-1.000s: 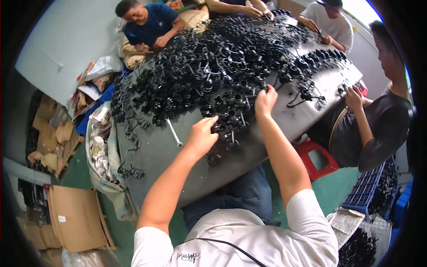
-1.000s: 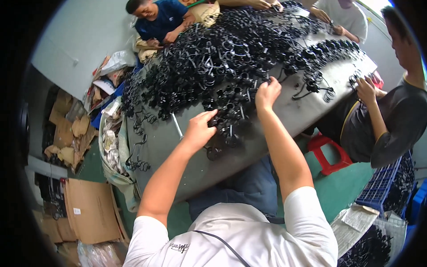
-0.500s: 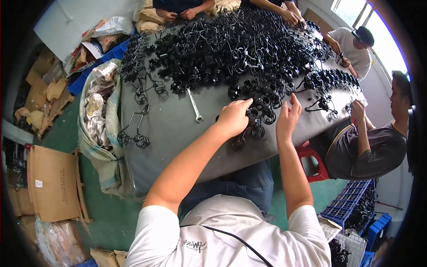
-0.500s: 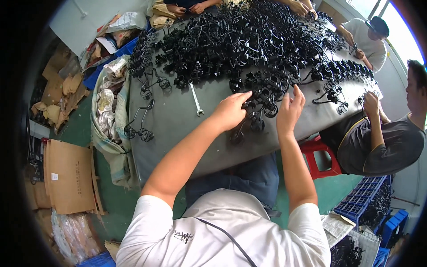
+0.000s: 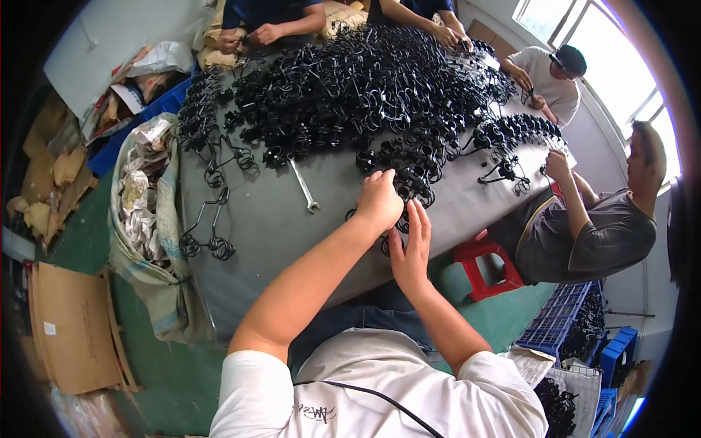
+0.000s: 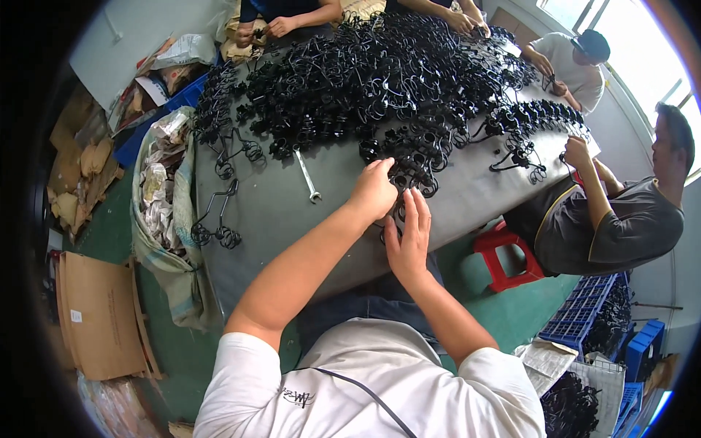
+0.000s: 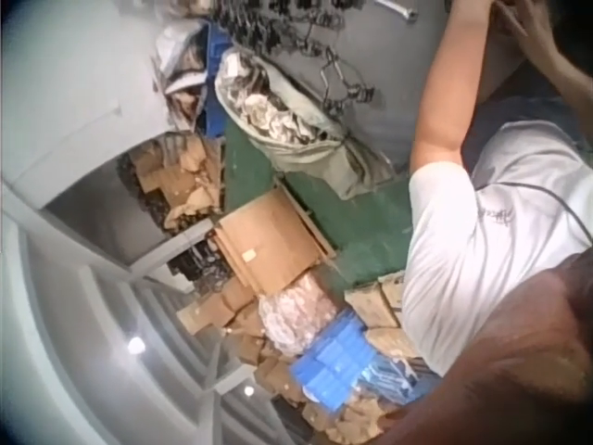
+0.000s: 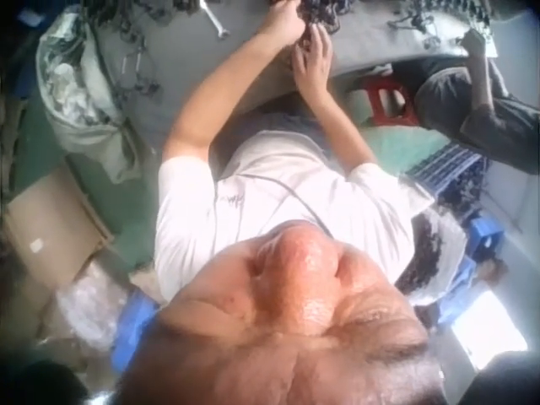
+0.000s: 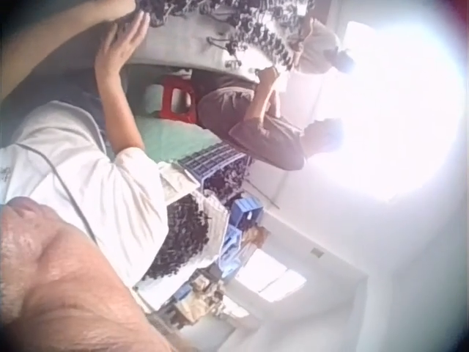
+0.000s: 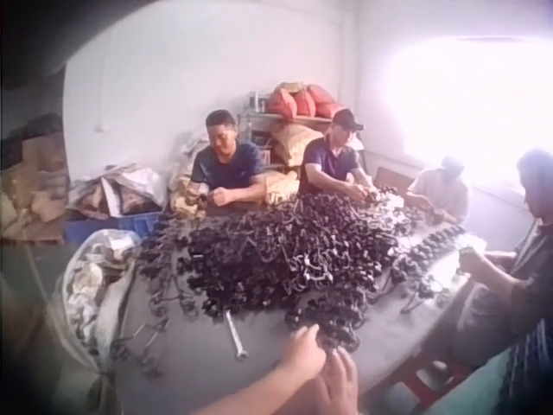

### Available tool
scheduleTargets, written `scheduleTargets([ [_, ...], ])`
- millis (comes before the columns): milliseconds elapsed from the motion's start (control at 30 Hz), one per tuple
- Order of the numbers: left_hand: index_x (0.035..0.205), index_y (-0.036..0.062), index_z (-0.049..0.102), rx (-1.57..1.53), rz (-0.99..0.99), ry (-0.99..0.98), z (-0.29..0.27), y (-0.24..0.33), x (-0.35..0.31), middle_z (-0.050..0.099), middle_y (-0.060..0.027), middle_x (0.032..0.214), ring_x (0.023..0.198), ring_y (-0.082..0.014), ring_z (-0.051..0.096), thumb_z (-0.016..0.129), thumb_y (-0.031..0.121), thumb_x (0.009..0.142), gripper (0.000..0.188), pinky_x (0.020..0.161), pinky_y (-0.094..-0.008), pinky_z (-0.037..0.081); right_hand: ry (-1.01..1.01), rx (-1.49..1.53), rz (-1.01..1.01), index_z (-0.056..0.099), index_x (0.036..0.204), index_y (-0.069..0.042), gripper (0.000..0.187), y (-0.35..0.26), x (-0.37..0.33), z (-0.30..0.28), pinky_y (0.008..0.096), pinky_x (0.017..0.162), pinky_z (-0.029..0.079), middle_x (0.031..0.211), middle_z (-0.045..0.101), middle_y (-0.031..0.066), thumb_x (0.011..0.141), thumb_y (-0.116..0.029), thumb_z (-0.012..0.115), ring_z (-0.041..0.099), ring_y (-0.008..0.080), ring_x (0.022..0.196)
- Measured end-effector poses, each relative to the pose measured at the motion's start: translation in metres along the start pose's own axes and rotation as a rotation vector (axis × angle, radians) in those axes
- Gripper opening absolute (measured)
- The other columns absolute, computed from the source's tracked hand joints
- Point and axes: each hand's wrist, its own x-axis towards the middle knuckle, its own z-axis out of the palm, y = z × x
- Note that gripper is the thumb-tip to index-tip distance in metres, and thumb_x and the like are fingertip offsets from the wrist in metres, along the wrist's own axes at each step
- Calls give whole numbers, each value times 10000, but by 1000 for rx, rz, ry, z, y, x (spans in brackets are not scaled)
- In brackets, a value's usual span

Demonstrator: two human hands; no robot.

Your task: Assembling small black mechanical components by attaching circular rings to a wire frame.

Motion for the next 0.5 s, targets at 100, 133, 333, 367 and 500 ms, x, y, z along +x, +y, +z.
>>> scheduleTargets([
  [100, 1421, 36, 538, 213, -82, -247, -42, 52, -3, 598, -207, 1379, 1289, -343, 567, 581, 78, 862, 562, 1097, -403, 444, 20, 73, 14, 526, 1404, -11, 542, 12, 20, -3, 469, 1153, 355, 1446, 495, 212, 866, 6, 593, 425, 386, 1390],
  [133, 1416, 43, 544, 140, -37, -165, -32, 36, 4, 630, -220, 1330, 1235, -352, 607, 600, 83, 839, 582, 1071, -416, 464, 84, 94, 11, 557, 1366, -9, 532, 16, 28, 1, 469, 1160, 344, 1411, 527, 204, 836, 30, 570, 442, 375, 1374],
  [333, 1291, 50, 623, 48, 138, 91, -12, 2, -8, 642, -173, 1291, 1224, -336, 592, 593, 74, 801, 491, 1088, -428, 439, 59, 141, 26, 620, 1290, -17, 439, 33, 42, -7, 439, 1157, 350, 1398, 544, 170, 858, 24, 558, 465, 347, 1354],
  [367, 1283, 53, 630, 52, 148, 58, -15, 0, -7, 637, -170, 1299, 1230, -336, 586, 593, 75, 801, 484, 1094, -423, 435, 130, 114, 7, 630, 1275, -18, 409, 40, 51, -10, 436, 1152, 354, 1397, 546, 165, 872, 11, 565, 468, 345, 1349],
  [500, 1265, 49, 641, 23, 105, -15, -24, 10, -9, 615, -160, 1323, 1254, -321, 566, 602, 103, 819, 451, 1107, -400, 424, 234, -167, 10, 547, 1422, -86, 493, 103, 120, -23, 422, 1157, 336, 1457, 507, 179, 956, -201, 656, 445, 348, 1364],
])
